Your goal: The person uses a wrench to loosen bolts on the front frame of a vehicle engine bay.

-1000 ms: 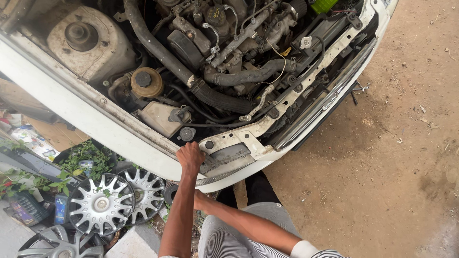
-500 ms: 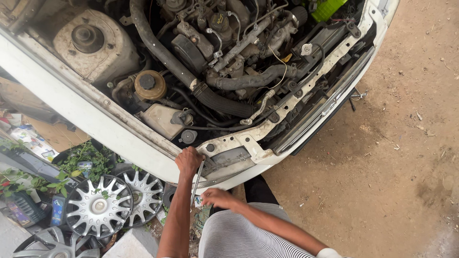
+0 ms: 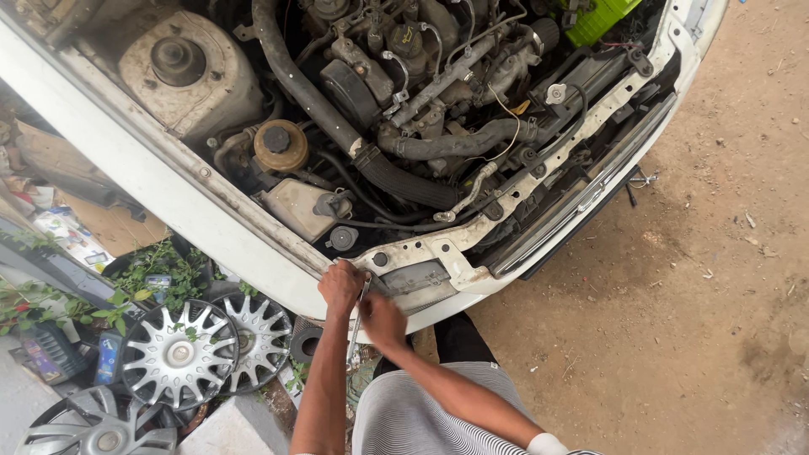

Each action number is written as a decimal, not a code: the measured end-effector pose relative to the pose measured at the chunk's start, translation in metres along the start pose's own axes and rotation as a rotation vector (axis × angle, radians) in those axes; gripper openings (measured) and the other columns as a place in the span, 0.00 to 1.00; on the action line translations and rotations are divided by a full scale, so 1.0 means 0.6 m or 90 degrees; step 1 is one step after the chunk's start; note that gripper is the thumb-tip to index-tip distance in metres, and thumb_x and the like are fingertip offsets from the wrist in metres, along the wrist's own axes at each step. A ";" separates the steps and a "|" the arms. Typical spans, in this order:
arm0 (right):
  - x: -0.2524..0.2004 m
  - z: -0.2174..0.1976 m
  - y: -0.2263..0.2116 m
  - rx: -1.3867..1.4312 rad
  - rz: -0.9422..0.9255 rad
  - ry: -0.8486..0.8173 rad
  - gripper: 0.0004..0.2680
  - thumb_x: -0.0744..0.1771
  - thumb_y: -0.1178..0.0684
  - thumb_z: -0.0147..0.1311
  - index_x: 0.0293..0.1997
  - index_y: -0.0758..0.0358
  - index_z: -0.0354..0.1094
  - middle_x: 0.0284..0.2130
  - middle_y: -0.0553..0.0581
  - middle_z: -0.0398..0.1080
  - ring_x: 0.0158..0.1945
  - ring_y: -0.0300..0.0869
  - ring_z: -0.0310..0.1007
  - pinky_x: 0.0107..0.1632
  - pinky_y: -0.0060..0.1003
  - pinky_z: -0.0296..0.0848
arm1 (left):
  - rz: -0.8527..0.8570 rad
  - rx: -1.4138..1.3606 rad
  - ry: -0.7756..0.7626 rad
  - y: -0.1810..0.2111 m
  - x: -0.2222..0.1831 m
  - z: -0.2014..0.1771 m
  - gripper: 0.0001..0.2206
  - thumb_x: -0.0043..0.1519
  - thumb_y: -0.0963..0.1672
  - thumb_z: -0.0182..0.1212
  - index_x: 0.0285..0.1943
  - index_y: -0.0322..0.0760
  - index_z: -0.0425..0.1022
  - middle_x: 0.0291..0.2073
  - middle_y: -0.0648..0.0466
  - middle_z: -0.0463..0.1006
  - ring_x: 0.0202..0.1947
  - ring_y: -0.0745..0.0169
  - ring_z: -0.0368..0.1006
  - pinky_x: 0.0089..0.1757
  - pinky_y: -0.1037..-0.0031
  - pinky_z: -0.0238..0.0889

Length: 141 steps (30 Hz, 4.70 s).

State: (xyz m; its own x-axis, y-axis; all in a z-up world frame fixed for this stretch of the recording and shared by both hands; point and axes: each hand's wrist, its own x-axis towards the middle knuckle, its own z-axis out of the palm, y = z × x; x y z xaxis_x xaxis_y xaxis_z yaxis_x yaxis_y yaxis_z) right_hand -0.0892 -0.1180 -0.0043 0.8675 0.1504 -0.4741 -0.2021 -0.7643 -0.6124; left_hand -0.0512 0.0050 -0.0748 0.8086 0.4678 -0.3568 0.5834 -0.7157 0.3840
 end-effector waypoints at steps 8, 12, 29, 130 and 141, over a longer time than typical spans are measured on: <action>0.127 -0.042 0.036 0.109 -0.069 -0.070 0.06 0.65 0.53 0.62 0.37 0.65 0.74 0.26 0.58 0.79 0.28 0.47 0.80 0.34 0.43 0.74 | -0.043 -0.015 -0.015 -0.040 0.016 0.061 0.14 0.53 0.53 0.70 0.38 0.44 0.81 0.38 0.45 0.82 0.41 0.39 0.79 0.40 0.50 0.70; 0.137 -0.027 0.046 0.209 -0.033 -0.101 0.05 0.65 0.55 0.60 0.37 0.68 0.73 0.26 0.59 0.79 0.28 0.42 0.82 0.31 0.39 0.76 | -0.082 -0.061 -0.025 -0.056 0.014 0.084 0.16 0.53 0.55 0.69 0.39 0.44 0.82 0.38 0.44 0.81 0.42 0.37 0.78 0.42 0.49 0.69; 0.127 -0.021 0.009 0.077 0.005 0.015 0.05 0.62 0.55 0.65 0.30 0.67 0.76 0.25 0.59 0.78 0.27 0.45 0.80 0.34 0.38 0.77 | -0.428 -0.569 -0.185 -0.066 -0.349 0.108 0.27 0.72 0.56 0.48 0.66 0.30 0.65 0.46 0.53 0.73 0.44 0.64 0.72 0.47 0.65 0.62; 0.143 -0.134 0.203 0.089 -0.013 -0.389 0.12 0.71 0.47 0.50 0.38 0.64 0.75 0.22 0.49 0.68 0.27 0.34 0.66 0.35 0.33 0.68 | 0.002 -0.314 -0.146 0.082 -0.220 0.024 0.12 0.58 0.46 0.61 0.49 0.45 0.79 0.41 0.51 0.84 0.40 0.50 0.82 0.43 0.59 0.72; 0.003 -0.019 0.170 0.398 0.199 -0.304 0.10 0.73 0.49 0.43 0.37 0.60 0.67 0.21 0.44 0.60 0.24 0.33 0.55 0.29 0.32 0.58 | -0.079 -0.077 0.029 0.068 -0.076 -0.085 0.12 0.60 0.50 0.64 0.40 0.39 0.84 0.33 0.41 0.82 0.36 0.34 0.79 0.37 0.51 0.70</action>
State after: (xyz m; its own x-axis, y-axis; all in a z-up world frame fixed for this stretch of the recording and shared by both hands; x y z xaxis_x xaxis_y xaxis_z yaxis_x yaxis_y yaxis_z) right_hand -0.1031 -0.2031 -0.0602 0.4732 0.3464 -0.8100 -0.7364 -0.3491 -0.5795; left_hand -0.0603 -0.0191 0.0007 0.7305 0.5737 -0.3704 0.6820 -0.5846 0.4395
